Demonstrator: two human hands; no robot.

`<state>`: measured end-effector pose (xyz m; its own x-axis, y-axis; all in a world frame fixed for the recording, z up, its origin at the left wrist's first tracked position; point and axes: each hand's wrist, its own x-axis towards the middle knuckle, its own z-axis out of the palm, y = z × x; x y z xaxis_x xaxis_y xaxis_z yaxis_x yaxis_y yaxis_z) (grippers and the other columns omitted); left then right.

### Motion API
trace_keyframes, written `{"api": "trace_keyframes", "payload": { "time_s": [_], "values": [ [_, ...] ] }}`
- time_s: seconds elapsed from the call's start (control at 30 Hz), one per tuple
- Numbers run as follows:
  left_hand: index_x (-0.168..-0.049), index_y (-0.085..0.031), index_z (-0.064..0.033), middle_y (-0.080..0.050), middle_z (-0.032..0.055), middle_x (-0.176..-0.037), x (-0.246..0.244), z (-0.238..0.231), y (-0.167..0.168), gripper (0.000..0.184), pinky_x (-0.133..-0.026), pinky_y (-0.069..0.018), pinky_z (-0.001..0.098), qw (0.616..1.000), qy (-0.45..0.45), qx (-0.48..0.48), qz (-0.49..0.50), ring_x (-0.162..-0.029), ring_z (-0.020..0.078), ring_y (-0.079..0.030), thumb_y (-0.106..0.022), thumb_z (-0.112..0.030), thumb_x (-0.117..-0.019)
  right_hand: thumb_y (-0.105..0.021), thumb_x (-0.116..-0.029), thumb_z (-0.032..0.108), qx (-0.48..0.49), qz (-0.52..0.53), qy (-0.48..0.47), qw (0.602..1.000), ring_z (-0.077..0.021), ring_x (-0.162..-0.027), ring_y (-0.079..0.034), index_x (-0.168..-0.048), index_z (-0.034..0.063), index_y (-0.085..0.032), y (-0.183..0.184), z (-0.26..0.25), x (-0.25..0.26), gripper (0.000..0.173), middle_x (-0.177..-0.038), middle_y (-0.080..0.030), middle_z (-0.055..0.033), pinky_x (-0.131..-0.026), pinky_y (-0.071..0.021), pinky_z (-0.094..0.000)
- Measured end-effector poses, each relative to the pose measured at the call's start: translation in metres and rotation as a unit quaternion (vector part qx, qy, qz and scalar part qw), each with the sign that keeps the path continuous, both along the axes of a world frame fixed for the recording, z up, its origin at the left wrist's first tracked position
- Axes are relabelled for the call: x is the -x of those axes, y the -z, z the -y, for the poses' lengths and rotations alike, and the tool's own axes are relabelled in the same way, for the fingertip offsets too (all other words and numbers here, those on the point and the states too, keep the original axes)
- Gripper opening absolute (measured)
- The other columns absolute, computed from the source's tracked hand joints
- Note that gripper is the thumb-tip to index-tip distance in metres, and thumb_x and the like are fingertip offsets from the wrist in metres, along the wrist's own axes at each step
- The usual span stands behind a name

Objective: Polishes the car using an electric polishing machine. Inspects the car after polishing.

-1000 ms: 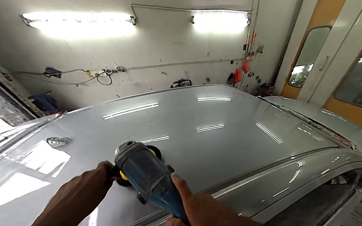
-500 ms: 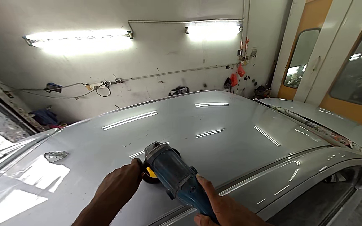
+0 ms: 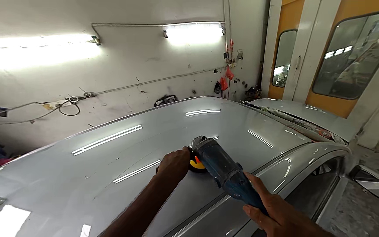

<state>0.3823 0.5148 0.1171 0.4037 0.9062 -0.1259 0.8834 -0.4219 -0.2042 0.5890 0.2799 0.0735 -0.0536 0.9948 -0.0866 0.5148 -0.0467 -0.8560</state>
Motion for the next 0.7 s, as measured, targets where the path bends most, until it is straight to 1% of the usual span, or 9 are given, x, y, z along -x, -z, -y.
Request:
{"api": "trace_keyframes", "payload": {
  "time_s": [0.1,0.23,0.37,0.5,0.63,0.7],
  "values": [
    [-0.119,-0.059,-0.0055,-0.070,0.0154,-0.103,-0.037,-0.002,0.000,0.025,-0.084,-0.0575,0.0517,1.000,0.029,0.002,-0.003,-0.100,0.0351,-0.071,-0.059,-0.025,-0.1035,-0.052,-0.1043,0.044,0.020,-0.023,0.037,0.999,-0.0192,-0.053,-0.064,-0.164,0.0288,-0.007,0.004,0.007,-0.021,0.077,-0.086,-0.064,-0.0076,-0.048,-0.0593,-0.0402],
    [-0.116,-0.060,-0.0049,-0.070,0.0153,-0.101,-0.074,-0.005,0.004,0.023,-0.082,-0.0572,0.0524,0.997,0.075,-0.003,0.016,-0.097,0.0352,-0.071,-0.063,-0.022,-0.1011,-0.052,-0.1037,0.047,0.036,-0.027,0.082,0.996,-0.0185,-0.054,-0.065,-0.164,0.0331,-0.007,0.002,0.019,-0.040,0.076,-0.087,-0.064,-0.0072,-0.049,-0.0600,-0.0393],
    [-0.117,-0.060,-0.0035,-0.070,0.0165,-0.102,-0.093,-0.004,0.000,0.022,-0.081,-0.0573,0.0528,0.995,0.103,-0.004,0.019,-0.098,0.0362,-0.071,-0.063,-0.017,-0.1005,-0.052,-0.1039,0.049,0.045,-0.037,0.101,0.993,-0.0198,-0.053,-0.065,-0.163,0.0361,-0.008,-0.003,0.023,-0.048,0.075,-0.088,-0.065,-0.0082,-0.049,-0.0605,-0.0398],
    [-0.117,-0.060,-0.0047,-0.070,0.0154,-0.102,-0.083,-0.006,-0.001,0.022,-0.081,-0.0576,0.0518,0.995,0.101,-0.002,0.009,-0.098,0.0352,-0.071,-0.063,-0.019,-0.1006,-0.052,-0.1042,0.049,0.054,-0.033,0.099,0.993,-0.0193,-0.053,-0.065,-0.162,0.0365,-0.008,-0.007,0.023,-0.037,0.074,-0.088,-0.064,-0.0079,-0.048,-0.0604,-0.0390],
    [-0.116,-0.061,-0.0044,-0.071,0.0150,-0.102,-0.049,-0.006,0.000,0.022,-0.082,-0.0576,0.0510,0.997,0.082,-0.005,0.015,-0.098,0.0344,-0.071,-0.065,-0.019,-0.0995,-0.051,-0.1043,0.047,0.058,-0.020,0.081,0.995,-0.0189,-0.054,-0.065,-0.163,0.0345,-0.006,-0.010,0.018,-0.012,0.075,-0.088,-0.063,-0.0076,-0.048,-0.0595,-0.0391],
    [-0.116,-0.060,-0.0052,-0.070,0.0140,-0.102,-0.026,-0.006,0.000,0.022,-0.083,-0.0578,0.0495,0.998,0.062,-0.003,0.005,-0.100,0.0331,-0.071,-0.063,-0.020,-0.1006,-0.051,-0.1044,0.048,0.052,-0.012,0.061,0.997,-0.0188,-0.053,-0.064,-0.164,0.0336,-0.005,-0.010,0.012,0.002,0.076,-0.088,-0.064,-0.0076,-0.048,-0.0595,-0.0393]
  ]
}}
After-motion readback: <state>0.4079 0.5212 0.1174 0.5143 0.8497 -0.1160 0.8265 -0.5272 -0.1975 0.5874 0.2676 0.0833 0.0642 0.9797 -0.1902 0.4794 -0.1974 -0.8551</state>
